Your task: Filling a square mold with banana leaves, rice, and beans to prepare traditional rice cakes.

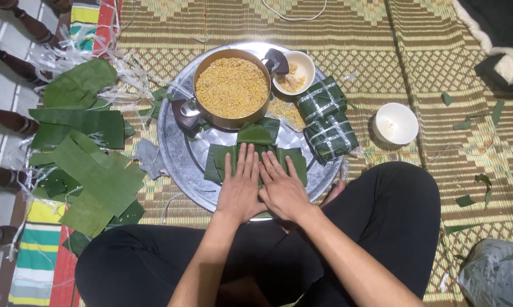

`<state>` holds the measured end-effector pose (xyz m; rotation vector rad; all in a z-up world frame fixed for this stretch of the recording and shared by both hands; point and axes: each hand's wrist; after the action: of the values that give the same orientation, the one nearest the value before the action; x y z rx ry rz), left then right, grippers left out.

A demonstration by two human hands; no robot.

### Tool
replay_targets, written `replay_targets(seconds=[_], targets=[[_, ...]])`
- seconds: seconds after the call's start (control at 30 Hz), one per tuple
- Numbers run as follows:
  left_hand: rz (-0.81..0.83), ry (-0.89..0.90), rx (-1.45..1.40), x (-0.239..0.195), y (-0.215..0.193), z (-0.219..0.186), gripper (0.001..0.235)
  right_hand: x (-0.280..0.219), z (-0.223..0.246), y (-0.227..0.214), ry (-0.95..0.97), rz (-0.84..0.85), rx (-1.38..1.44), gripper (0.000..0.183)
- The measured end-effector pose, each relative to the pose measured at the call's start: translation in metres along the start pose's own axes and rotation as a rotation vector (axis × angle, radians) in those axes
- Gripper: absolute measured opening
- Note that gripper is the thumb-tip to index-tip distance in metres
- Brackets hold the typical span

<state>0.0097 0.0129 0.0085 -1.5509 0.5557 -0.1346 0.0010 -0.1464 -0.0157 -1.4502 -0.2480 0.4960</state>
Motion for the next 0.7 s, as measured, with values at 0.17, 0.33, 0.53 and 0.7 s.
replay_targets(seconds=[0.17,0.33,0.53,0.7], targets=[[-0.085,-0.092,-0.392,-0.013,-0.007,0.024,0.117,0.012,-0.021,-0.026,0.162,-0.14,0.217,0.074],[-0.185,-0.159,-0.544,-0.028,-0.002,0.033,0.094,0.017,-0.031,-0.034,0.283,-0.081,0.404,0.086],[-0.21,-0.172,-0.565,-0.031,0.002,0.03,0.073,0.013,-0.023,-0.041,0.262,-0.035,0.417,0.094],[-0.272,-0.155,-0.545,-0.031,0.008,0.03,0.072,0.012,-0.017,-0.045,0.226,0.008,0.408,0.101]])
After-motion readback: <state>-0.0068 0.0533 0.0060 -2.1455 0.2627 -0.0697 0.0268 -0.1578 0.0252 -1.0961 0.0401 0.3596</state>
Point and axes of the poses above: each hand's wrist, its own x-axis towards the middle knuckle, its own y-axis out of the palm, z = x × y, and after that the axes turned 1 degree about -x, right-handed
